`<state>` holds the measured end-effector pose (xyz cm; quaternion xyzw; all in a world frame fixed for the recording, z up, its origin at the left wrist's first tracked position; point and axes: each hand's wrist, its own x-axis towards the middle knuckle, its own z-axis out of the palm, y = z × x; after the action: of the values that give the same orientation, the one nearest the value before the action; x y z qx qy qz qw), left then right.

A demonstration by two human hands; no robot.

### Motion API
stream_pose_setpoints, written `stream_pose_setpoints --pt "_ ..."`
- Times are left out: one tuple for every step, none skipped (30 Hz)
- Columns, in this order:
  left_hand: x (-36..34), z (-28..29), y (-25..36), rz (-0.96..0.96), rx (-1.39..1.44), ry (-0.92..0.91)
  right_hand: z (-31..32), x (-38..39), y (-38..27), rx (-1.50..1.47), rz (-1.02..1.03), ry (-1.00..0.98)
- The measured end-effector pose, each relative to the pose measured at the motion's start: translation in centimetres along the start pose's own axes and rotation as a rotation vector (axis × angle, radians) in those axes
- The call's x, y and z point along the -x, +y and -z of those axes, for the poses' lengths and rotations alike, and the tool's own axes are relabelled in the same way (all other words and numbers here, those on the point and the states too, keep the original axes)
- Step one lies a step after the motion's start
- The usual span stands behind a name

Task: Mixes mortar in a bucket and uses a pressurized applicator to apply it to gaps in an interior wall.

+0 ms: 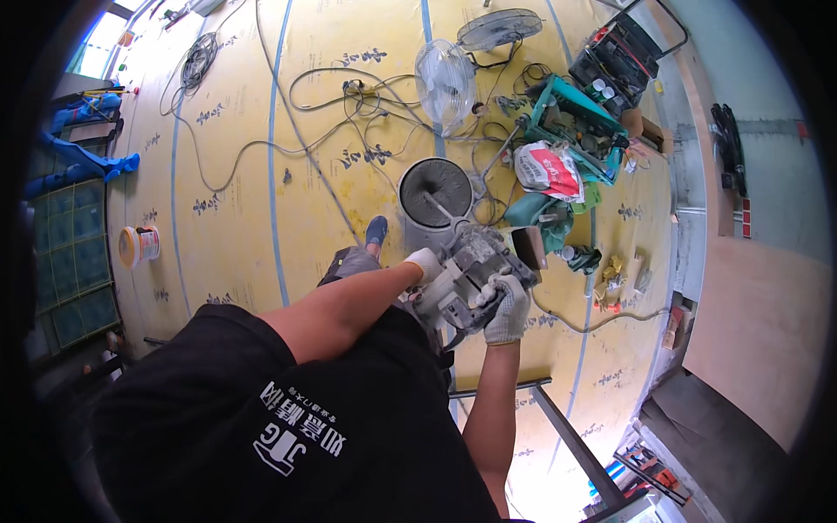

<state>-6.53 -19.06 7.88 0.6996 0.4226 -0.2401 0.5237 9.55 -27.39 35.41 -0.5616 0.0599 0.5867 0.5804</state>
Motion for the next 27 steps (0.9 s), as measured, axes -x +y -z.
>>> stream_pose_setpoints --pt "3.7 1.6 4.0 0.049 -0.021 0.017 1.6 -0.3 0.1 -0.044 0.028 0.059" --pt "4.2 1.7 3.9 0.054 -0.02 0.021 1.3 -0.5 0.1 -0.047 0.019 0.065" --pt "4.6 1.8 3.9 0.091 0.033 0.043 1.0 -0.6 0.0 -0.05 0.01 0.071" --pt "4.9 2.0 3.9 0.127 0.085 0.064 0.8 -0.5 0.0 -0.05 0.009 0.067" --pt "5.2 2.2 4.0 0.128 0.084 0.065 1.0 -0.4 0.0 -0.047 0.007 0.06" --pt "5.4 2.5 4.1 0.083 0.054 0.063 1.1 -0.3 0.0 -0.044 0.005 0.054" --pt "5.6 2.8 4.2 0.037 0.022 0.06 1.3 -0.1 0.2 -0.063 0.0 0.045" --pt "5.7 2.2 4.2 0.039 0.025 0.055 1.4 0.5 0.3 -0.061 -0.004 0.049" --pt "5.1 2.2 3.7 0.065 0.042 0.032 1.0 0.4 0.3 -0.043 0.0 0.058" --pt "4.4 2.2 3.3 0.09 0.058 0.009 0.6 0.2 0.3 -0.025 0.004 0.068" --pt "4.5 2.2 3.6 0.089 0.055 0.001 0.5 0.3 0.4 -0.029 0.003 0.076" --pt "4.9 2.6 4.1 0.163 0.134 -0.074 0.2 0.6 0.2 -0.045 0.008 0.124" --pt "5.3 2.7 4.7 0.238 0.212 -0.15 0.2 0.8 0.2 -0.061 0.013 0.172" --pt "4.8 3.0 4.6 0.232 0.204 -0.148 0.0 0.5 0.0 -0.068 0.021 0.173" --pt "4.3 1.9 3.8 0.157 0.173 -0.115 0.0 0.7 0.0 -0.066 0.008 0.171" --pt "3.9 0.9 3.1 0.082 0.142 -0.081 0.1 1.0 0.1 -0.064 -0.005 0.169" --pt "2.2 0.3 1.5 0.083 0.151 -0.065 0.4 0.6 0.1 -0.071 -0.04 0.126" --pt "0.8 -1.7 -0.7 0.006 0.077 -0.045 -0.1 0.8 0.2 -0.052 -0.059 0.108" --pt "-0.2 -2.4 -2.1 -0.076 -0.004 -0.022 -0.7 0.5 0.3 -0.025 -0.064 0.101" --pt "0.9 -1.3 -0.3 -0.092 -0.024 -0.04 -0.1 0.4 0.5 -0.032 -0.045 0.133" --pt "4.1 -0.1 3.4 0.007 -0.013 -0.127 1.9 1.1 1.0 -0.07 -0.028 0.18" --pt "5.9 1.7 5.2 0.126 0.014 -0.176 2.2 0.7 1.2 -0.092 -0.007 0.163" --pt "5.9 1.2 4.4 0.135 0.019 -0.17 2.0 0.9 1.3 -0.094 -0.002 0.13" --pt "5.0 0.0 3.0 0.104 0.012 -0.136 1.3 1.2 1.0 -0.08 -0.011 0.117" --pt "3.9 -0.1 2.1 0.065 -0.005 -0.099 0.3 0.9 0.7 -0.073 -0.008 0.128" --pt "3.7 -0.3 1.9 0.067 -0.004 -0.098 0.0 1.0 0.7 -0.074 -0.01 0.149" --pt "3.6 -0.4 1.7 0.046 -0.004 -0.066 -0.4 1.2 0.6 -0.073 -0.011 0.147"
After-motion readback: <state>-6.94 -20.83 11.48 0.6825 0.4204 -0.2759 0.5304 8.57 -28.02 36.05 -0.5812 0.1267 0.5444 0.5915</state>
